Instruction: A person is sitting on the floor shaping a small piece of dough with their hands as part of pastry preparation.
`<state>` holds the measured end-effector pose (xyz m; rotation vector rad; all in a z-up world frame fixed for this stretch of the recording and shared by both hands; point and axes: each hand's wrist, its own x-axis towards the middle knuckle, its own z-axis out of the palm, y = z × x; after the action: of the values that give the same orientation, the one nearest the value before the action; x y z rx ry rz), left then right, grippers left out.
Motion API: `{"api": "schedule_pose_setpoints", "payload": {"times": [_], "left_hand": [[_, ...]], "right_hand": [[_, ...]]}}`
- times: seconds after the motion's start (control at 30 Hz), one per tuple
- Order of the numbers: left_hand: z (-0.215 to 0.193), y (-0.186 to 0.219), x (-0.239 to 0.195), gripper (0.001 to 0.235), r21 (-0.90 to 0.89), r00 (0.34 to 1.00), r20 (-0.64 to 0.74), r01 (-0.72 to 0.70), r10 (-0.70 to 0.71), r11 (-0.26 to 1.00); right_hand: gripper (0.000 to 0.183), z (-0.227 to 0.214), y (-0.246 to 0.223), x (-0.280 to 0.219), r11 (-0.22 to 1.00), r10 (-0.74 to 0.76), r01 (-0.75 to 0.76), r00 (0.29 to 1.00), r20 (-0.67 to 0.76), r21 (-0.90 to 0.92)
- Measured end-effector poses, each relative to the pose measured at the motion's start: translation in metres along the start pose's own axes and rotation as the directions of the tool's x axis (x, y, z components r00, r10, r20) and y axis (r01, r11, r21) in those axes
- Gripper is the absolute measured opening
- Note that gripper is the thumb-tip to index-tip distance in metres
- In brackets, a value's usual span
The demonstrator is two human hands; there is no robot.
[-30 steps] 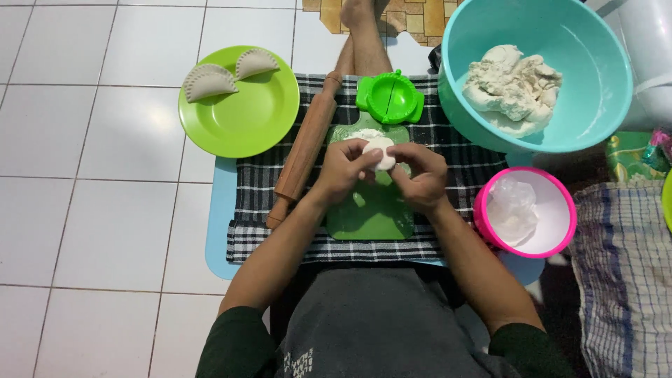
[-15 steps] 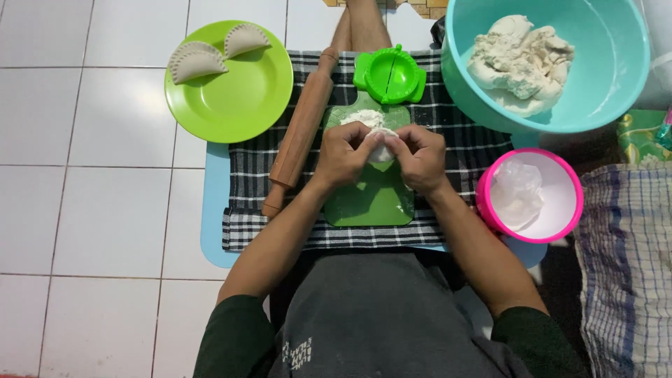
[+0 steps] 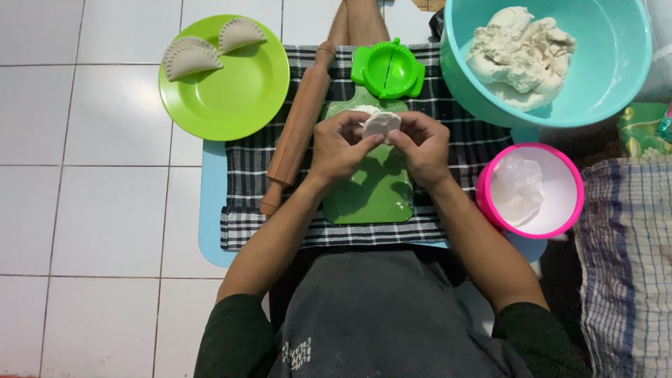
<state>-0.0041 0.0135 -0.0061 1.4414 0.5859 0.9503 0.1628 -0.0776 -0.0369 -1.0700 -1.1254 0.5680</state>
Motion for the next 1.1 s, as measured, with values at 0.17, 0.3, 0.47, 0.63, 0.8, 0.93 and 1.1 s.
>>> {"api": "schedule_pose_setpoints", "payload": {"times": [0.17,0.3,0.47,0.63,0.8,0.93,1.1], "left_hand": [[0.003,-0.013,0.006,0.030,0.070,0.999,0.002,-0.034,0.034,0.997],[0.014,0.001,0.002,0.029,-0.065,0.992,0.057,0.119,-0.116,0.991],[0.022,0.004,0.009,0.017,0.065,0.997,0.029,0.071,-0.073,0.995],[0.022,-0.004,0.005,0.014,0.096,0.999,-0.002,0.040,-0.040,0.995],[0.010,-0.011,0.000,0.011,0.126,0.995,-0.054,-0.078,0.085,0.989],[0.003,-0.007,-0.004,0.011,0.104,0.994,-0.011,-0.111,0.112,0.988],[-0.005,-0.013,-0.002,0.014,0.113,0.973,0.032,-0.231,0.229,0.966]], "right_hand": [[0.017,-0.003,0.011,-0.001,0.995,-0.049,0.045,0.998,-0.035,-0.091],[0.015,0.004,0.002,-0.004,0.980,-0.116,0.109,0.993,-0.027,-0.169],[0.013,0.000,0.002,-0.003,0.973,-0.153,0.140,0.986,-0.062,-0.181],[0.015,0.007,-0.010,-0.007,0.978,-0.139,0.122,0.986,-0.088,-0.170],[0.016,0.001,-0.001,-0.015,0.967,-0.145,0.130,0.988,-0.053,-0.218],[0.017,0.006,-0.017,-0.011,0.969,-0.142,0.136,0.990,-0.013,-0.205],[0.015,0.014,-0.015,-0.007,0.982,-0.100,0.106,0.994,0.050,-0.153]]}}
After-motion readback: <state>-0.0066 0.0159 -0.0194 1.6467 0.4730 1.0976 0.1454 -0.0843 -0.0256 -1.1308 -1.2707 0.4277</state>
